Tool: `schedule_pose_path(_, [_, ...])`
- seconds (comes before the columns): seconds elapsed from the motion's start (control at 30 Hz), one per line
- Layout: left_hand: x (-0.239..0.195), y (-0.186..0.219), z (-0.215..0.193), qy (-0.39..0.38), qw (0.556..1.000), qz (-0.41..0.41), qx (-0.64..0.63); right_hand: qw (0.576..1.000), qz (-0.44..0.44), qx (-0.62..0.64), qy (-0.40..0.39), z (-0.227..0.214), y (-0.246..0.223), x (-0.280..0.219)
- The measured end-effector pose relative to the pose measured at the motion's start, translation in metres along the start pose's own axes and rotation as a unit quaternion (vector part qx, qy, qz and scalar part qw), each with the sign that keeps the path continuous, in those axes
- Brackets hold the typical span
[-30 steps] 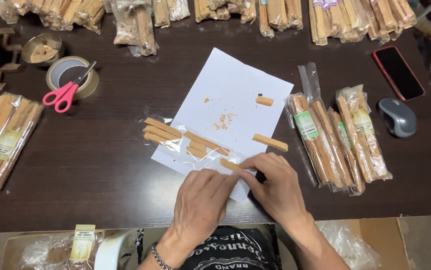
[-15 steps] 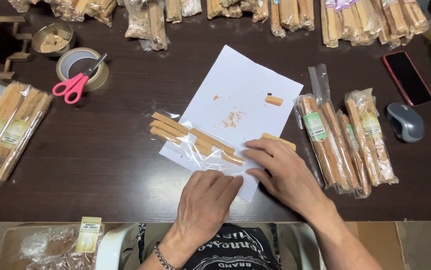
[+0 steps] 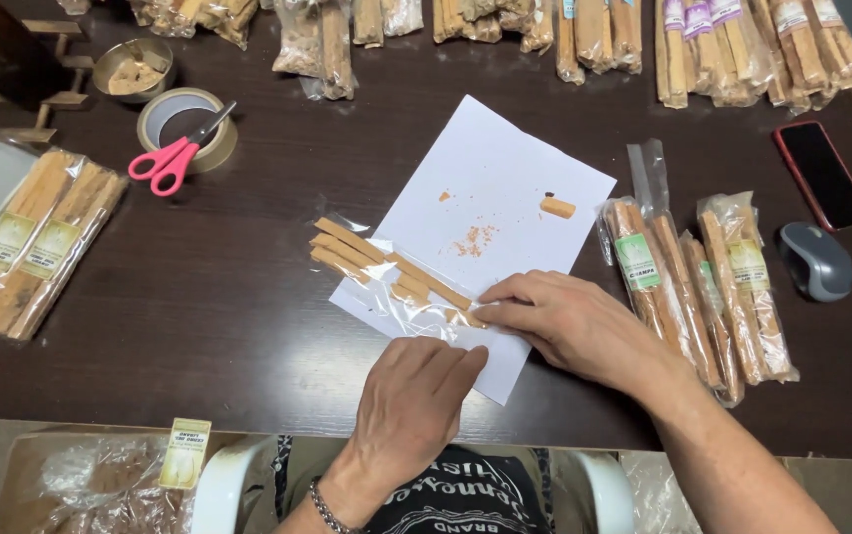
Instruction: The person is picking up small wooden sticks from a table and carefully packing them into small clear plastic bags.
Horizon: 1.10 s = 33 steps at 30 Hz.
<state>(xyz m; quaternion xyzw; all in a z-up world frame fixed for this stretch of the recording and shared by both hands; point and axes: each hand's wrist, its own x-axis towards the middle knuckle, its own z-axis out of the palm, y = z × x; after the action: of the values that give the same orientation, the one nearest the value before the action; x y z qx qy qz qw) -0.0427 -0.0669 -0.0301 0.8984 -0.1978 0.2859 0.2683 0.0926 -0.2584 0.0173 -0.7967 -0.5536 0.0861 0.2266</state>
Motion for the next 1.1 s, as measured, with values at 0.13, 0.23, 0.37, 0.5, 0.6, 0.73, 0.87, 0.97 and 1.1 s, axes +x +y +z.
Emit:
schedule_pose_path(0.13, [0.002,0.001,-0.002,0.009,1.000,-0.001,-0.008,1.000,0.005,-0.006,0.016,-0.005,-0.004,0.002])
schedule_pose_path(0.23, [0.004,0.001,-0.002,0.004,1.000,0.004,-0.009,0.999,-0.012,0.000,0.030,0.003,-0.003,0.006])
schedule_pose_path(0.37, [0.007,0.003,-0.004,0.011,1.000,0.004,-0.004,0.997,-0.027,-0.052,0.047,0.020,-0.001,0.011])
schedule_pose_path(0.5, [0.009,0.004,-0.006,0.009,1.000,0.011,-0.001,0.990,-0.068,-0.098,0.078,0.041,0.006,0.010])
schedule_pose_path(0.6, [0.008,0.004,-0.006,0.005,1.000,0.011,-0.015,0.989,-0.066,-0.086,0.098,0.047,0.000,0.018])
schedule_pose_path(0.73, [0.006,0.003,-0.005,0.014,1.000,0.016,-0.016,0.990,-0.037,-0.085,0.104,0.057,-0.004,0.025])
schedule_pose_path(0.87, [0.003,0.001,-0.004,0.009,0.999,0.007,-0.031,0.989,-0.005,-0.066,0.133,0.062,-0.004,0.032])
schedule_pose_path(0.97, [0.000,-0.001,-0.003,0.004,0.999,-0.007,-0.049,0.986,0.005,-0.086,0.146,0.073,0.004,0.035])
schedule_pose_path(1.1, [-0.003,-0.003,-0.007,-0.011,0.998,-0.037,-0.059,0.990,-0.014,-0.093,0.105,0.056,0.000,0.034])
